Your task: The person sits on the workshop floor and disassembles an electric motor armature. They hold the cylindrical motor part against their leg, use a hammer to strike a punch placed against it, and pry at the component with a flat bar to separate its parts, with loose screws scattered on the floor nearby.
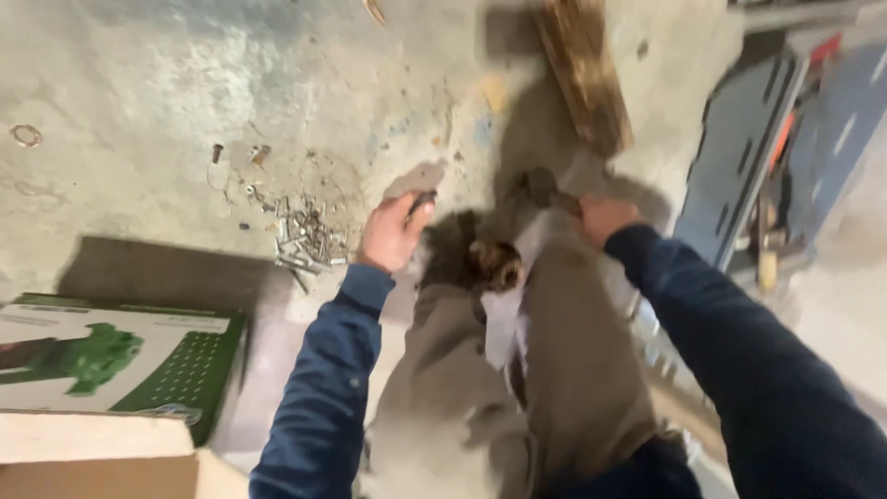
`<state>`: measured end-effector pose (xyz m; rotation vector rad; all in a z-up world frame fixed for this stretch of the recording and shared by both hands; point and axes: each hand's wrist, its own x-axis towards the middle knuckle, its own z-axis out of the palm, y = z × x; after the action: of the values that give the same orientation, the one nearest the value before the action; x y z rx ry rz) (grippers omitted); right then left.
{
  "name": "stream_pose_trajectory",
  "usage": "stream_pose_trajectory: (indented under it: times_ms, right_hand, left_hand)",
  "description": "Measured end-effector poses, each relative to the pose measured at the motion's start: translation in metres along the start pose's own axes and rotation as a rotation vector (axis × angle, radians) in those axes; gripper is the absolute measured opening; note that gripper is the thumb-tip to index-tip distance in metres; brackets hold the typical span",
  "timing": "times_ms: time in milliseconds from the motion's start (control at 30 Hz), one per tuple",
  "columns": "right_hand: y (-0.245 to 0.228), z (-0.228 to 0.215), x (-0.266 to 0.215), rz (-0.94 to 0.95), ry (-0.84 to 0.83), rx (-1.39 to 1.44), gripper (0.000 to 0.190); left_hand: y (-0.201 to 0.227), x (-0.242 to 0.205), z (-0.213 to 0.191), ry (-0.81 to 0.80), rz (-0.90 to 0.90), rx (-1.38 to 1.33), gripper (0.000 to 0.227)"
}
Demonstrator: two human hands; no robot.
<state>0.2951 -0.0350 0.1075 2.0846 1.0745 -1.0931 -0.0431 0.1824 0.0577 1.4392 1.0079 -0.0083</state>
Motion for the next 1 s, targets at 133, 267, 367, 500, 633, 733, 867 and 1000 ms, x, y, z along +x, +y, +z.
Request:
stream_pose_trajectory:
  times_ms: [133, 267, 367, 500, 633, 733, 867, 1000]
  right_hand:
    - [0.013, 0.009, 0.011, -0.050, -0.129, -0.080, 0.046]
    - [0.036, 0.017, 0.029, -0.039, -0.135, -0.040, 0.051]
    - [0.078, 0.048, 0.047, -0.100, -0.160, 0.021, 0.053]
    - [0.090, 0.062, 0.047, -0.018, -0.205, 0.282, 0.059]
    - [0.090, 0.099, 0.021, -0.186, 0.330, 0.343, 0.048]
    - [0.058, 0.102, -0.007, -0.311, 0.557, 0.429, 0.048]
    - [-0.016, 0.104, -0.043, -0.618, 0.315, 0.390, 0.095]
    - [-0.060, 0.103, -0.038, -0.635, 0.307, 0.471, 0.107]
  left_hand:
    - [-0.019, -0.018, 0.010, 0.213, 0.432, 0.147, 0.033]
    - [-0.013, -0.038, 0.037, 0.051, 0.376, 0.079, 0.030]
    - [-0.007, -0.058, 0.076, -0.049, 0.058, 0.074, 0.030]
    - [-0.004, -0.077, 0.105, 0.060, 0.057, 0.007, 0.024]
    - [-0.011, -0.108, 0.114, 0.083, 0.020, -0.213, 0.019]
    - [-0.011, -0.116, 0.105, 0.195, -0.025, -0.241, 0.020]
    - [-0.017, -0.119, 0.095, 0.360, -0.042, -0.355, 0.024]
    - [-0.023, -0.115, 0.095, 0.398, -0.011, -0.475, 0.025]
